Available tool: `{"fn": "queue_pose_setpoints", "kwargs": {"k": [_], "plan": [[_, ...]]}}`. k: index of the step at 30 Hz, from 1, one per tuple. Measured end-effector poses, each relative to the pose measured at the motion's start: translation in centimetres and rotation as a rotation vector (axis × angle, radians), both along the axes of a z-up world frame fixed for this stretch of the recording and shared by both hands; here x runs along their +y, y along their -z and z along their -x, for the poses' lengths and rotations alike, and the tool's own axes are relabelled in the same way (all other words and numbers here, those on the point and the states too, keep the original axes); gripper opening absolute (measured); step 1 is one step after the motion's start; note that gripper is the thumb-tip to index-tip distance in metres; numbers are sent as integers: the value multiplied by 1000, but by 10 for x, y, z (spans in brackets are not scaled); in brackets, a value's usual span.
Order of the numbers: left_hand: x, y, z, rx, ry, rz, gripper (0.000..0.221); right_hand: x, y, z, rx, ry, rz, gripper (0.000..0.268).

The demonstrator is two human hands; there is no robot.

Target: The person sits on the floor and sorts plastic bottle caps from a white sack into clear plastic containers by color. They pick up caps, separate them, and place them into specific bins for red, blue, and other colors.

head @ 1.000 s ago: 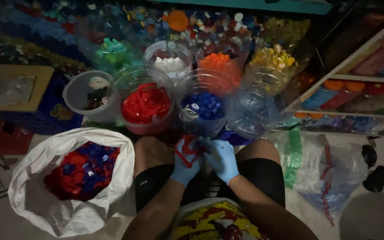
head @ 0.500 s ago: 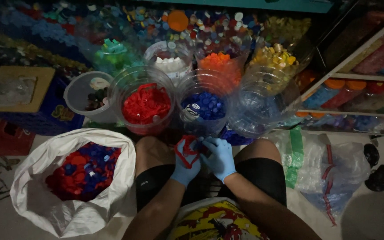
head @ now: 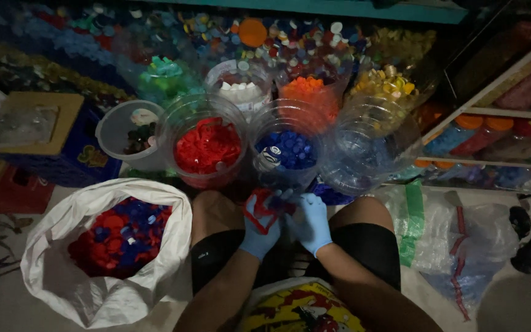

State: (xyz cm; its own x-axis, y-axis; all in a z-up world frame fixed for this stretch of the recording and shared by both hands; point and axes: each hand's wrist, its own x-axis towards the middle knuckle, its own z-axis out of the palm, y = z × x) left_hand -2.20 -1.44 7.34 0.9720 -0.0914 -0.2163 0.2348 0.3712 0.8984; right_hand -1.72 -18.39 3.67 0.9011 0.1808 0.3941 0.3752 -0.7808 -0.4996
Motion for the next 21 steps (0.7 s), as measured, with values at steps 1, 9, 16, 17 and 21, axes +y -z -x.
{"fn": "queue_pose_setpoints", "kwargs": {"k": [1, 9, 16, 17, 21], "plan": [[-4, 19, -3, 116, -108, 427, 24, -2, 0, 0, 20, 14, 24, 41], [-15, 145, -34, 121, -338, 727, 39, 19, -9, -16, -177, -99, -263, 40], [-7, 210, -52, 191, -123, 1002, 41, 92, -76, -72, -251, -262, -250, 29], [-7, 219, -55, 208, -55, 1062, 42, 102, -82, -83, -307, -288, -244, 24], [-6, 243, -43, 237, 72, 1181, 46, 134, -60, -141, -607, -250, -84, 36]]}}
